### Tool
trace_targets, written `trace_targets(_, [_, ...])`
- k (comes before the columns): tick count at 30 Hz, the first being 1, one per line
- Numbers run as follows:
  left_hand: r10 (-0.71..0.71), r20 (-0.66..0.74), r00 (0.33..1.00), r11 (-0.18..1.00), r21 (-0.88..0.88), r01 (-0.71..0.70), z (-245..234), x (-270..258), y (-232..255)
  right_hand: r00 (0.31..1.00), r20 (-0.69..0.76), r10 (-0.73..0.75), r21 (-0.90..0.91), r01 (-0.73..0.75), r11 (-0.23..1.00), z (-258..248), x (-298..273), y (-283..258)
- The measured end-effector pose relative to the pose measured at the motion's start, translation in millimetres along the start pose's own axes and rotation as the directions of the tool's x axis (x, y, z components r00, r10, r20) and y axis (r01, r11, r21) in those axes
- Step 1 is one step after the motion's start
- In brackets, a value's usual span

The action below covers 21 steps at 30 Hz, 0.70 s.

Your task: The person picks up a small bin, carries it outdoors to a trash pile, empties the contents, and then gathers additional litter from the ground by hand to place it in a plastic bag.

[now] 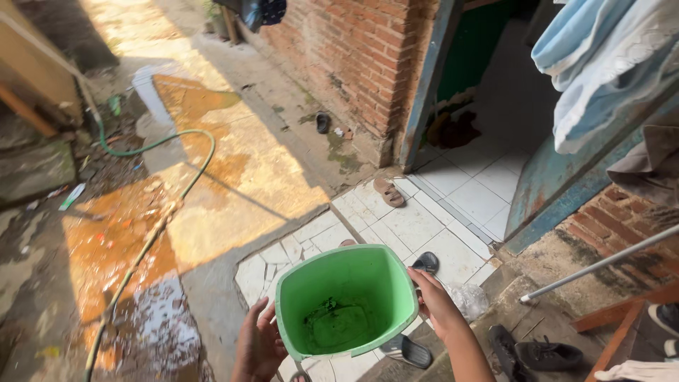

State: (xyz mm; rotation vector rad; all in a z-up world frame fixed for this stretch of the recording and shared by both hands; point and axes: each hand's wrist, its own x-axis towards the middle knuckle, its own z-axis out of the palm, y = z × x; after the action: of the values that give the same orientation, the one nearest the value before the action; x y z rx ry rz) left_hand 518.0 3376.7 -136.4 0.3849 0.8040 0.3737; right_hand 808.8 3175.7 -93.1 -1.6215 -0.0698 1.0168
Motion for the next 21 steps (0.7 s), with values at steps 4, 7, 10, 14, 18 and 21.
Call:
trace_targets(4, [-0.085, -0.087, 0.993, 0.973, 0.208, 0.102, 48.2, 72.1, 77.4, 0.989, -0.148, 0.010, 0.156, 0.013, 0.988, 28.3, 47.9, -25.1])
trace_targets(7, [-0.165, -0.168, 0.972, 0.940, 0.271, 0.207, 87.1, 112.5, 121.7, 0.972, -0.236, 0.013, 0.191, 0.033, 0.981, 37.0, 77.3, -39.8])
trace_targets(10, [-0.144, -0.007, 0.990, 0.920, 0.367, 0.136, 111.9, 155.0, 149.1, 0.950, -0.312, 0.004, 0.200, 0.061, 0.978, 42.9, 97.6, -49.7])
trace_targets(14, [-0.164, 0.016, 0.986, 0.844, 0.519, 0.132, 154.4, 229.0, 173.4, 0.931, -0.362, 0.056, 0.269, 0.047, 0.962, 34.7, 136.1, -73.1])
trace_targets(18, [-0.269, 0.030, 0.963, 0.795, 0.572, 0.204, 195.4, 306.6, 195.2, 0.929, -0.327, 0.170, 0.355, -0.046, 0.934, 11.0, 190.5, -94.1])
trace_targets(21, [-0.280, 0.059, 0.958, 0.801, 0.565, 0.200, 227.2, 361.3, 198.7, 0.922, -0.337, 0.188, 0.475, -0.006, 0.880, -4.5, 232.1, -109.4])
